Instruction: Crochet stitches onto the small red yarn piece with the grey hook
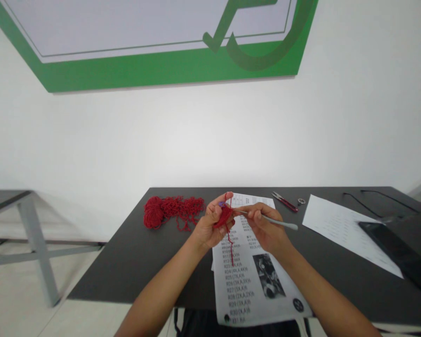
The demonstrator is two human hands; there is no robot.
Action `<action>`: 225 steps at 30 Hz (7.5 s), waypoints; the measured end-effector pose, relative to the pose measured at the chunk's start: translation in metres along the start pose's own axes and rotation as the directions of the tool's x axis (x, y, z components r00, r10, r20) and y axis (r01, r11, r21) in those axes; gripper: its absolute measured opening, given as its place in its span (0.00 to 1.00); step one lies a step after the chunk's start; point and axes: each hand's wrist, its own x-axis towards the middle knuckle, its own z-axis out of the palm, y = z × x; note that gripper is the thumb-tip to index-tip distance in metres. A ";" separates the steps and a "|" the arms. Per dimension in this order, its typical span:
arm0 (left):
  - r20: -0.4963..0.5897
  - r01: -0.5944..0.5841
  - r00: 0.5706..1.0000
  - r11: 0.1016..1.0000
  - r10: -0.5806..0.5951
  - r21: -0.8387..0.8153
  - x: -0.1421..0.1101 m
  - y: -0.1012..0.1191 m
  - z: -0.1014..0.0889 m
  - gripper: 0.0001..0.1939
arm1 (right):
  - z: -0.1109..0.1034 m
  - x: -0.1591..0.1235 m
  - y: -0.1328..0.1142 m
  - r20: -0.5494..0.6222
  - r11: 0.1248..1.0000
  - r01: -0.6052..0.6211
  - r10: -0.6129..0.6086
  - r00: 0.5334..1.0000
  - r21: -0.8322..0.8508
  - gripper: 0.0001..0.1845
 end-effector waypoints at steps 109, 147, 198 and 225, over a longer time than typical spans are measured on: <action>-0.159 -0.253 0.845 0.644 0.511 0.722 -0.001 -0.043 0.001 0.18 | -0.003 -0.003 0.021 0.055 0.490 0.346 -0.514 0.856 -0.800 0.08; -0.008 -0.089 0.996 0.995 0.090 0.043 0.002 -0.005 -0.001 0.24 | -0.010 -0.006 0.000 0.060 0.955 0.178 -0.168 0.984 -0.238 0.07; 0.187 -0.346 0.828 0.219 0.529 0.912 0.002 -0.006 -0.005 0.18 | -0.002 0.000 -0.007 0.014 0.774 0.403 -0.455 0.891 -0.488 0.05; 0.402 -0.426 0.705 -0.104 0.584 0.899 -0.001 -0.023 -0.011 0.18 | -0.010 -0.009 0.017 0.321 0.325 0.577 -0.583 0.746 -0.749 0.26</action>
